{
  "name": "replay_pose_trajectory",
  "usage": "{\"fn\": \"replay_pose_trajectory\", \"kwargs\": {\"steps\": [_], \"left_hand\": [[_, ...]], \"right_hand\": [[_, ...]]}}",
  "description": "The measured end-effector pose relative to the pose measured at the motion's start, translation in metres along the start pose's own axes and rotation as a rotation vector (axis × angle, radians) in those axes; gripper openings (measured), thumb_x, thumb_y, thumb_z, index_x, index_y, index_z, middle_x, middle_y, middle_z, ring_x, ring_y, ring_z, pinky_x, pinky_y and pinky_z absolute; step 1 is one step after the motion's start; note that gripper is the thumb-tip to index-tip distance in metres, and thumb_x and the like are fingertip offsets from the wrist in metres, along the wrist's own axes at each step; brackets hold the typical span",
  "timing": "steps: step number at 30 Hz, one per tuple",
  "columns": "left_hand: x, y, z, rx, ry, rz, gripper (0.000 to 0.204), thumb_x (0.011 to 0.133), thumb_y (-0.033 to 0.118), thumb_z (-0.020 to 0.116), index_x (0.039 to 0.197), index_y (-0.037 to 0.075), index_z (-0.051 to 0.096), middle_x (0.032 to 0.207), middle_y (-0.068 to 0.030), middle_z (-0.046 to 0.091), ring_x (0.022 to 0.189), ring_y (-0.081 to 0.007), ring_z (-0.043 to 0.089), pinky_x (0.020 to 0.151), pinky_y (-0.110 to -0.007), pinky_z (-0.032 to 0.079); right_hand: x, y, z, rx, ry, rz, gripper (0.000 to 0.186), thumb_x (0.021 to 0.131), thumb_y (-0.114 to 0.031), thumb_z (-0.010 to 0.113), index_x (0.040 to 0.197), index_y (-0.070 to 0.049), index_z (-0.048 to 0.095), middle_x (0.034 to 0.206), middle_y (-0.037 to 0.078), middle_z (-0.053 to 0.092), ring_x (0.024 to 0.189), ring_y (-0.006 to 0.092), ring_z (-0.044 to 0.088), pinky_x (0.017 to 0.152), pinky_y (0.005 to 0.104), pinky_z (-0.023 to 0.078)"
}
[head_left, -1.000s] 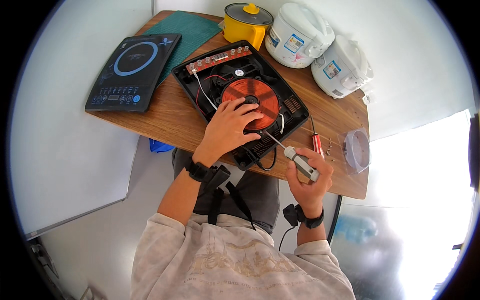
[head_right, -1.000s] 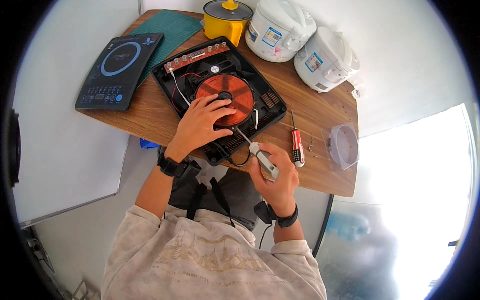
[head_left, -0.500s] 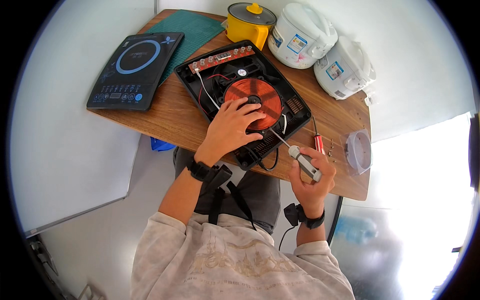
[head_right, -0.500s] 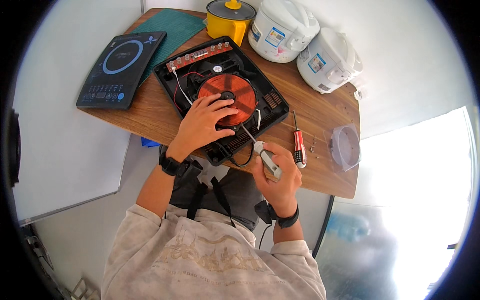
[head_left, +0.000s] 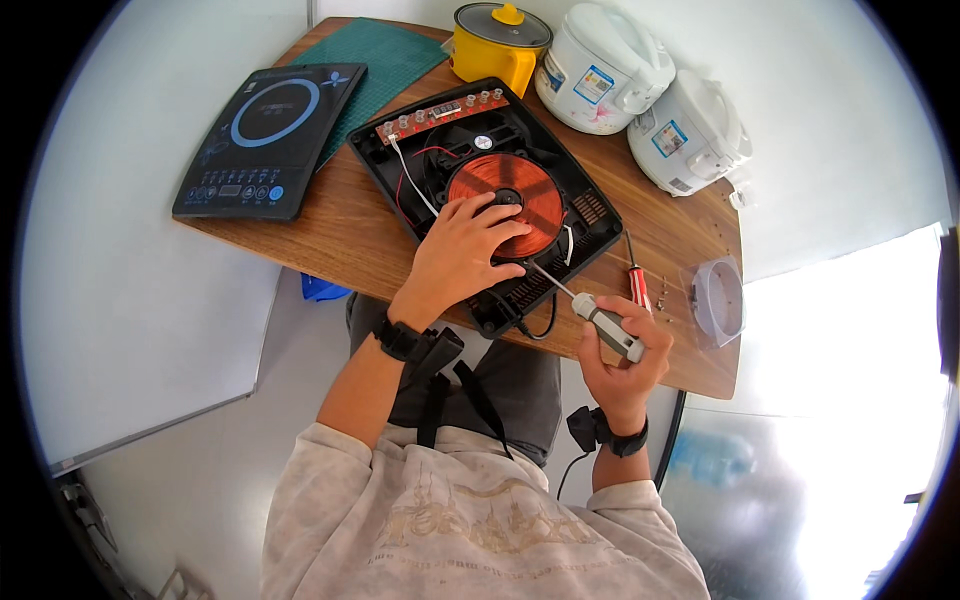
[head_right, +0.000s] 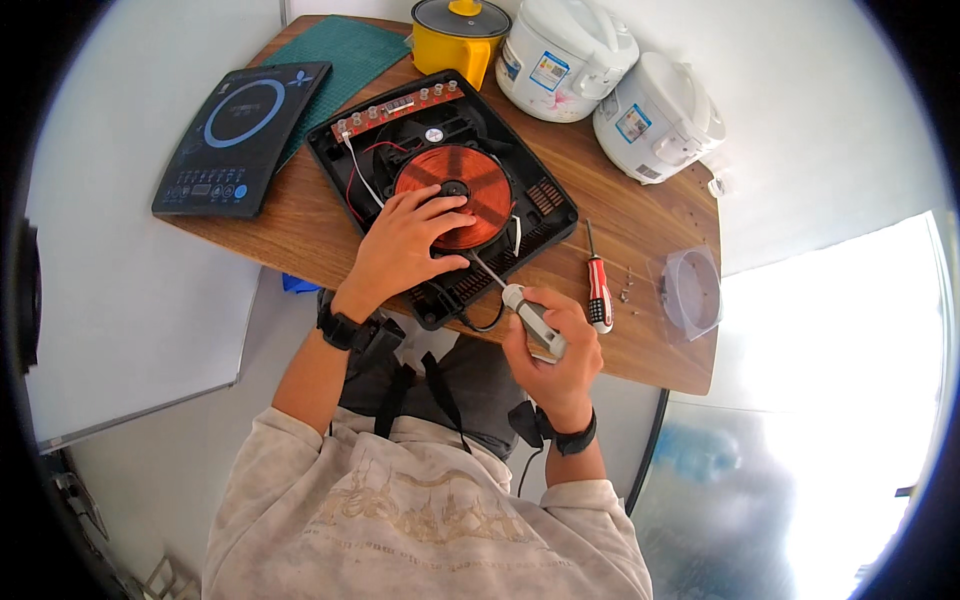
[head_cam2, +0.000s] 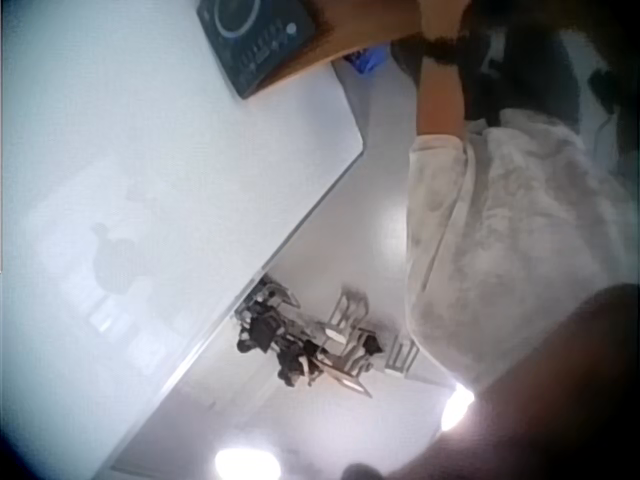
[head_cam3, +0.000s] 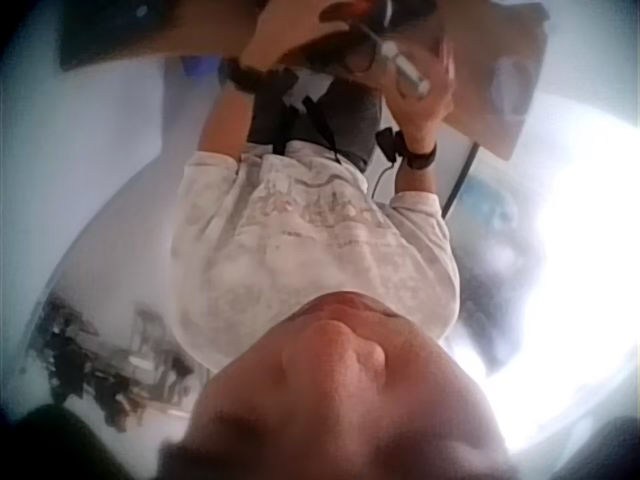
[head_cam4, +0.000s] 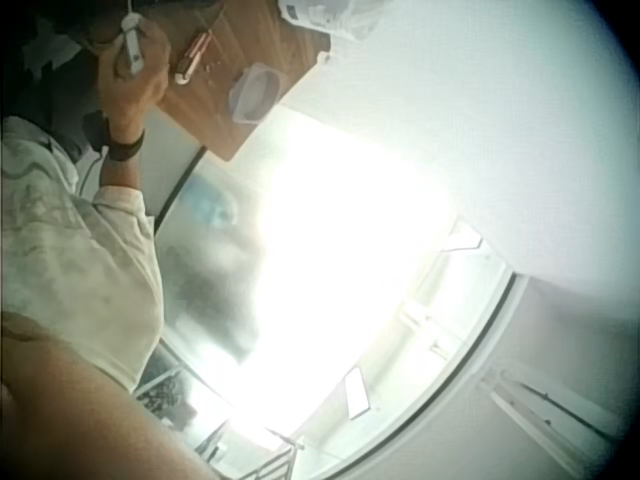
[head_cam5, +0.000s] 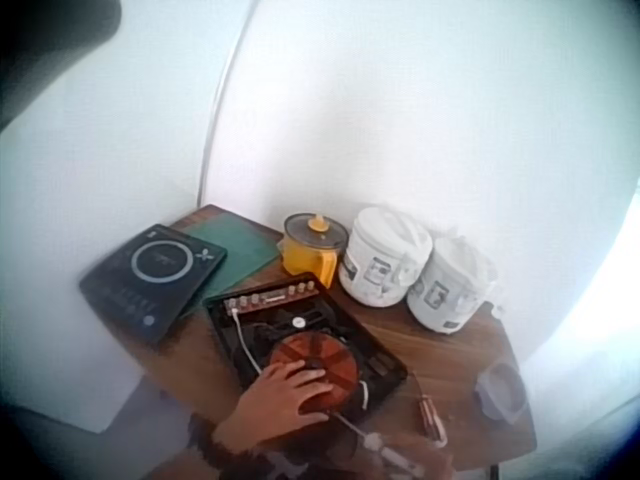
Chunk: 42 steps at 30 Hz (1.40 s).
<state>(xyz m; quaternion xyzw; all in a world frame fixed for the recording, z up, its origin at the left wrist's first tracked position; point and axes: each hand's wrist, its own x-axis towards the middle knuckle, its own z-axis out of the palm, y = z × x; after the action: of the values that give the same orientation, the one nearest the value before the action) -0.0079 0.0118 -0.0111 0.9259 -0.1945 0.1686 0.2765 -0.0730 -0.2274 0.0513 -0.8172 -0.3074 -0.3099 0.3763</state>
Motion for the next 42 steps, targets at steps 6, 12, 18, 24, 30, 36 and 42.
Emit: {"fn": "replay_pose_trajectory", "kwargs": {"steps": [6,12,18,24,30,36,42], "left_hand": [[0.0,0.0,0.002,-0.004,-0.001,-0.006,0.054,0.081,0.044,0.082,0.129,0.023,0.069,0.146,-0.0002,0.059,0.141,-0.0282,0.047,0.118,-0.049,0.034],[0.001,-0.001,0.002,-0.003,0.008,0.003,0.054,0.081,0.044,0.082,0.129,0.023,0.069,0.146,-0.0002,0.059,0.141,-0.0281,0.047,0.118,-0.049,0.034],[0.0,0.0,0.001,-0.005,0.001,-0.007,0.054,0.08,0.042,0.083,0.129,0.023,0.07,0.146,-0.0004,0.059,0.142,-0.0274,0.046,0.117,-0.049,0.035],[0.0,0.001,-0.001,-0.016,0.004,-0.007,0.054,0.079,0.041,0.084,0.128,0.023,0.07,0.146,-0.0003,0.059,0.142,-0.0275,0.046,0.117,-0.048,0.035],[-0.001,0.001,0.001,-0.015,0.013,-0.006,0.054,0.079,0.04,0.084,0.128,0.023,0.07,0.146,0.0001,0.059,0.142,-0.0273,0.046,0.117,-0.048,0.035],[-0.001,0.001,0.001,-0.006,0.006,-0.005,0.053,0.08,0.04,0.083,0.128,0.023,0.07,0.146,0.0002,0.059,0.141,-0.027,0.046,0.117,-0.048,0.035],[0.0,0.001,0.001,-0.008,0.01,0.003,0.053,0.08,0.041,0.083,0.128,0.022,0.07,0.146,0.0001,0.059,0.141,-0.0274,0.047,0.117,-0.048,0.035]], "right_hand": [[-0.002,0.0,0.003,0.013,-0.021,0.012,0.046,0.08,0.002,0.082,0.109,-0.005,0.046,0.108,0.019,0.074,0.087,0.0289,0.076,0.072,0.0338,0.06],[-0.003,0.003,0.003,0.039,0.033,0.018,0.047,0.08,0.002,0.081,0.11,-0.005,0.046,0.11,0.019,0.074,0.087,0.0279,0.076,0.072,0.0334,0.06],[0.001,-0.001,-0.001,-0.007,-0.027,0.035,0.045,0.081,0.002,0.08,0.109,-0.004,0.045,0.11,0.018,0.074,0.089,0.0281,0.076,0.074,0.0335,0.059],[0.009,-0.002,-0.001,0.013,-0.011,0.091,0.042,0.083,0.003,0.078,0.109,-0.004,0.045,0.108,0.017,0.073,0.092,0.0281,0.076,0.079,0.0337,0.059],[0.015,0.001,0.001,0.087,0.056,0.281,0.04,0.085,0.004,0.077,0.109,-0.003,0.046,0.107,0.017,0.073,0.094,0.0266,0.074,0.085,0.0348,0.058],[0.029,-0.01,-0.005,0.037,-0.127,0.076,0.036,0.083,0.005,0.077,0.105,-0.003,0.049,0.107,0.018,0.073,0.087,0.0279,0.073,0.077,0.0348,0.057],[0.031,-0.016,-0.005,0.087,-0.229,-0.017,0.03,0.086,-0.005,0.08,0.1,-0.002,0.054,0.107,0.016,0.071,0.082,0.0309,0.072,0.07,0.0357,0.057]]}}
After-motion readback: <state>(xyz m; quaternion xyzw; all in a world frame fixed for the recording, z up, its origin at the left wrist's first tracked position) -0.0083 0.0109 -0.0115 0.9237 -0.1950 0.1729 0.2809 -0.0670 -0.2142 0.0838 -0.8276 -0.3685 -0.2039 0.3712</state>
